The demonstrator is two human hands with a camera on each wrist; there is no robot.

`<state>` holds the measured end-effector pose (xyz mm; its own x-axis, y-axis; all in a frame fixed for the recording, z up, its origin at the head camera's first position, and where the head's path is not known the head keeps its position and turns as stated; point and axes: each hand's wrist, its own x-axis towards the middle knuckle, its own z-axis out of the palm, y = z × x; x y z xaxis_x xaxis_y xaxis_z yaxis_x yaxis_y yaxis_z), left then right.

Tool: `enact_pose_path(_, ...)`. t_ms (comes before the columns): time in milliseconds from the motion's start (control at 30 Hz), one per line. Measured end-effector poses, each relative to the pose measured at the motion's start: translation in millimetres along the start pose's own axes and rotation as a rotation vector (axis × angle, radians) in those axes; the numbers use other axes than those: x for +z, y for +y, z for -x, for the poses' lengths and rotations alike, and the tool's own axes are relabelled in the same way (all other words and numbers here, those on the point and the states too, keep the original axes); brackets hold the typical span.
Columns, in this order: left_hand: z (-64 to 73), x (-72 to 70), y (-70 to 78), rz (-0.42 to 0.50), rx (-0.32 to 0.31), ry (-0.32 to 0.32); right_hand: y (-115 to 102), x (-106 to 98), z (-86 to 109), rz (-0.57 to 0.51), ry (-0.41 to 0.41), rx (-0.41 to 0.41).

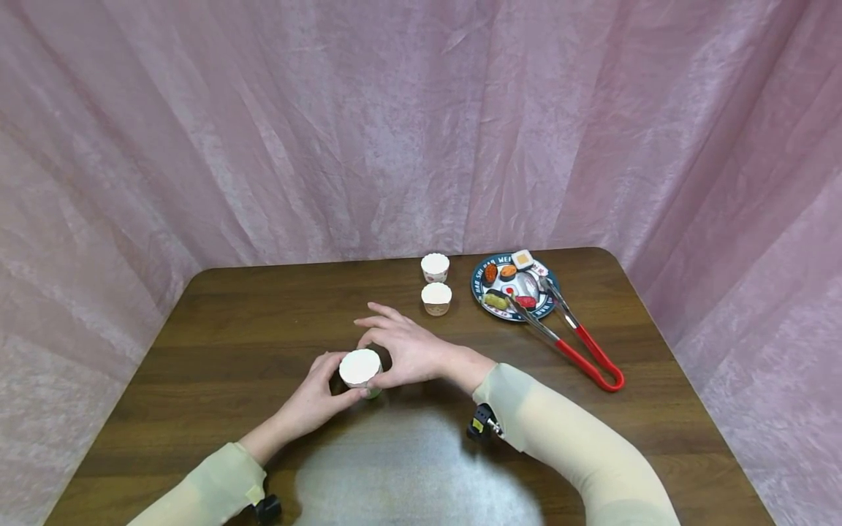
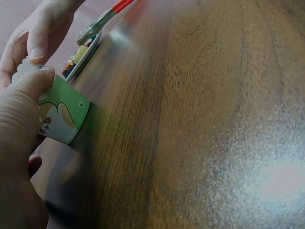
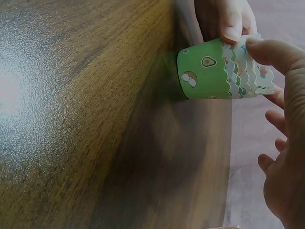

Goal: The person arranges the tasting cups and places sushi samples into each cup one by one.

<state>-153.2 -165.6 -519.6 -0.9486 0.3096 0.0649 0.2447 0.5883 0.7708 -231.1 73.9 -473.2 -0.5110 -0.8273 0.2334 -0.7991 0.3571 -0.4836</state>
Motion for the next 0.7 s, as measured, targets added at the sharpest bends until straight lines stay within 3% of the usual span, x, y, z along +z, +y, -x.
enact_pose_path(300,0.5,1.1,-0.8,0.001,-0.001,0.006,-2,-3,-1.4,0.036,0.015,0.016)
enact_pose_path(700,-1.7,0.8,-1.7,-0.013,0.014,0.012,-2,-27,2.0,-0.062,0.114,0.020)
